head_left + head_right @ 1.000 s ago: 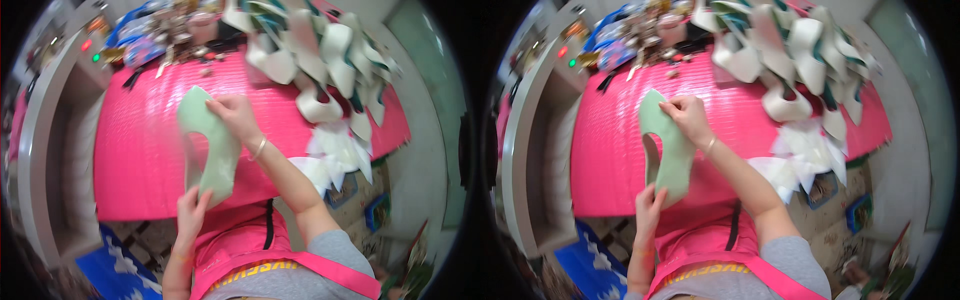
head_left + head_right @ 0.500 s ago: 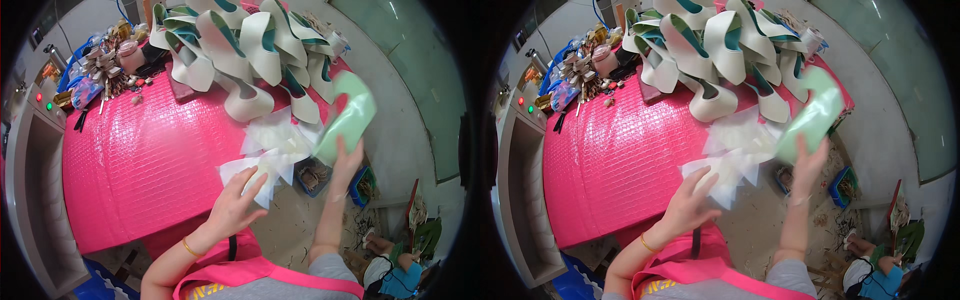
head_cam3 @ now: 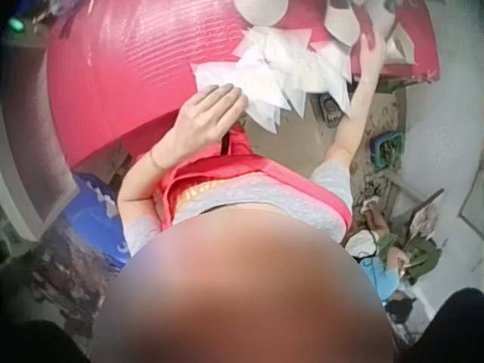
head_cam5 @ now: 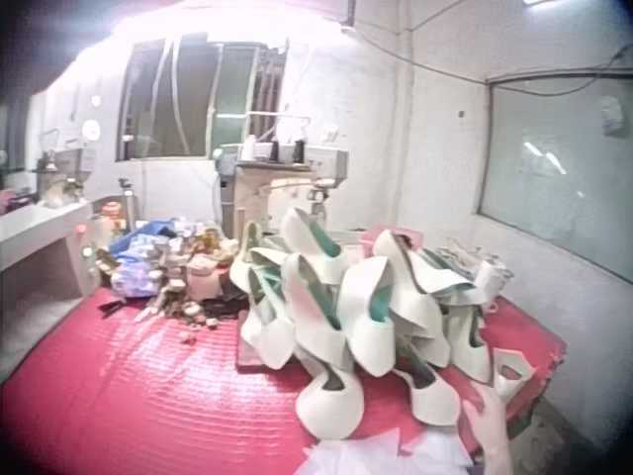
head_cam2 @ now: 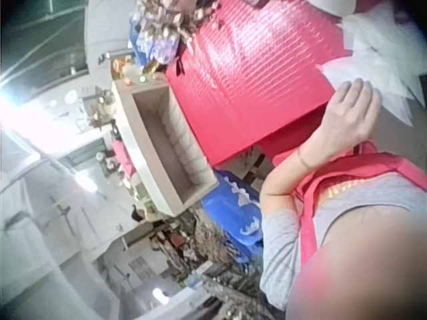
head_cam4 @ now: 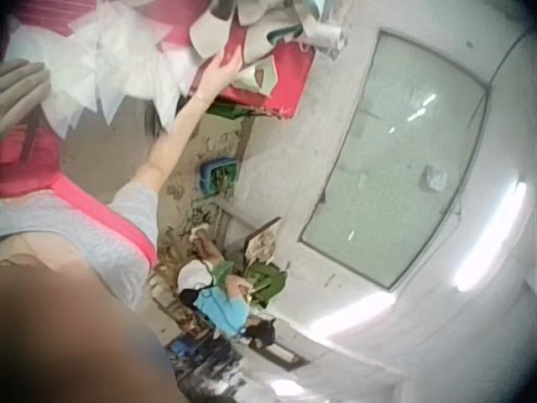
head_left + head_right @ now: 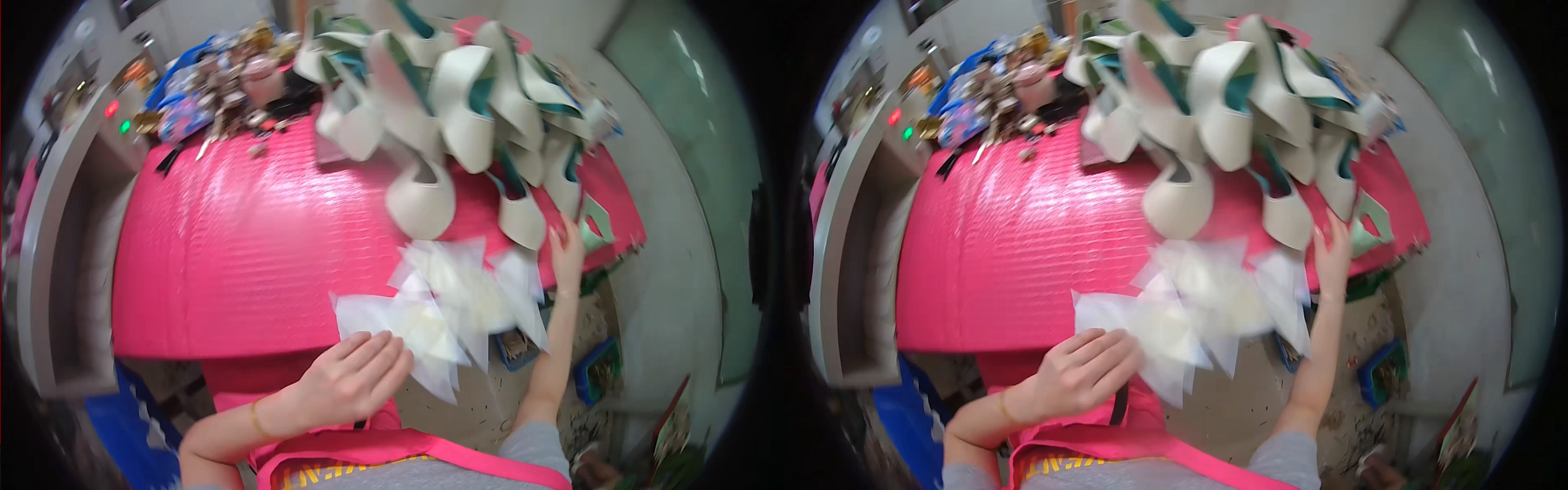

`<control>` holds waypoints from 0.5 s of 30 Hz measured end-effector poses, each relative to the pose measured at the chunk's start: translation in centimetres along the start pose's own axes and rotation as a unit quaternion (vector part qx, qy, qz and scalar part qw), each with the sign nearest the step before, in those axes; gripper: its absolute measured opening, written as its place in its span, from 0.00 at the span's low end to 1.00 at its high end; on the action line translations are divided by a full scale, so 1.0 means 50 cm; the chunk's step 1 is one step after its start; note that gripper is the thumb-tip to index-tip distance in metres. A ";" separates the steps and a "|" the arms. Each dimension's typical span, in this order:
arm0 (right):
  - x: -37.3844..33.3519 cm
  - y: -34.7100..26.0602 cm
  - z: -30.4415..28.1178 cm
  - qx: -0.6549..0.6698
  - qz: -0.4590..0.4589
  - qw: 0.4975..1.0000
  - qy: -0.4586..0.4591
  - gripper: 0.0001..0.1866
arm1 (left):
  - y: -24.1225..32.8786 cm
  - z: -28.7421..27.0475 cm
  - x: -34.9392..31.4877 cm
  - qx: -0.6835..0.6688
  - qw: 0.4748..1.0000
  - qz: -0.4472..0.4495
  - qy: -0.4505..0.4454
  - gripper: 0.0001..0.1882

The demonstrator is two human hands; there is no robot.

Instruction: The worker is applying reinforcement paper to the heel of shoe uppers and using a pressing machine to secure them.

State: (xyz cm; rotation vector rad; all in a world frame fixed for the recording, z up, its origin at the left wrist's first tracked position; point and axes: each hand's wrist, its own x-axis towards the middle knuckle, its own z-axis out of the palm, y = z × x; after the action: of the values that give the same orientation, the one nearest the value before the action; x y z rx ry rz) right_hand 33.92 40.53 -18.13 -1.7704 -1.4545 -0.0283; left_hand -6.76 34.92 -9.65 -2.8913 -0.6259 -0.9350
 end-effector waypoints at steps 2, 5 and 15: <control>-0.039 -0.038 -0.020 0.168 0.104 0.974 -0.109 0.17 | 0.004 -0.093 0.007 -0.025 0.999 -0.020 0.013 0.09; -0.035 -0.120 -0.048 0.254 0.113 0.934 -0.225 0.17 | -0.019 -0.235 -0.008 -0.036 0.995 -0.093 0.012 0.11; -0.023 -0.512 0.246 0.202 -0.199 0.804 -0.523 0.17 | 0.202 -0.685 -0.289 0.078 0.797 -0.579 0.156 0.09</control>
State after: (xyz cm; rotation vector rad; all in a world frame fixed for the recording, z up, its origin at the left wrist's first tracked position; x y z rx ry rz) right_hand 6.79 46.67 -12.30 -1.0616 -2.3394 1.1181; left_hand -32.44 14.99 10.99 -1.8779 -2.3447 -1.2414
